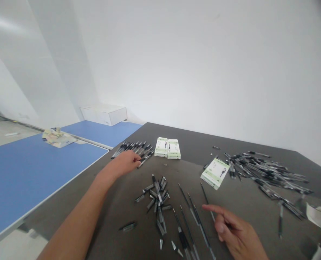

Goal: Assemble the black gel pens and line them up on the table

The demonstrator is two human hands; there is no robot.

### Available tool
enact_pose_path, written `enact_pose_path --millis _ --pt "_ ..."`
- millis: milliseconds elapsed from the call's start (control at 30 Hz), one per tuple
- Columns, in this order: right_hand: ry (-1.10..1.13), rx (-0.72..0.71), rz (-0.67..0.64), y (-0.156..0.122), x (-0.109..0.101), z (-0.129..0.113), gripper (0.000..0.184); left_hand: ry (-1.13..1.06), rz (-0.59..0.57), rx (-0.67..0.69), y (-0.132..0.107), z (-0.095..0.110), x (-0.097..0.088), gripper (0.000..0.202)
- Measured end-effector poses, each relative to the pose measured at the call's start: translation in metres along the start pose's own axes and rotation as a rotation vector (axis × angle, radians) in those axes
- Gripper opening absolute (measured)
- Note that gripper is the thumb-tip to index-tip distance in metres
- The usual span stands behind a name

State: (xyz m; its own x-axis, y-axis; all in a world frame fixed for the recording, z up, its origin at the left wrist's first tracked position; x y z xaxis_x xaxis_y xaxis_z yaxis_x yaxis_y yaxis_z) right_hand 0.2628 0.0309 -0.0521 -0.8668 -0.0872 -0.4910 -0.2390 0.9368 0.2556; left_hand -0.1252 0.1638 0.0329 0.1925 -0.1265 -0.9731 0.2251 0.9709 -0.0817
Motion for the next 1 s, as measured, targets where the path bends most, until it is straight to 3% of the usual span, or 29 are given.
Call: enact_pose_path --millis 367,733,1000 --pt "-0.116 -0.058 -0.096 -0.003 0.002 -0.006 0.034 0.049 -0.002 -0.027 0.017 0.014 0.035 0.024" --pt "-0.176 -0.187 -0.124 -0.004 0.006 -0.018 0.025 0.04 0.077 -0.01 0.027 0.009 0.041 0.028" --pt "-0.172 -0.204 -0.108 -0.002 0.007 -0.033 0.025 0.061 0.118 0.011 0.036 0.009 0.045 0.028"
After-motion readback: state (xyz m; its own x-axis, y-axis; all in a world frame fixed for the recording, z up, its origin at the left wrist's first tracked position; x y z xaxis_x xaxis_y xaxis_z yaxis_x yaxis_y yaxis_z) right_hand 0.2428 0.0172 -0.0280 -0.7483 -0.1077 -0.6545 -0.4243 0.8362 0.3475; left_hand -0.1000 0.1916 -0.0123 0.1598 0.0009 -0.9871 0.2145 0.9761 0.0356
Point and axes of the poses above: each hand's wrist, its own y-axis towards the middle knuckle, its own x-axis out of the palm, z = x × y, the point moved 4 cm from there along y, towards the middle knuckle, and after that the axes turned 5 degrees about -z, right-handed, at the moved point
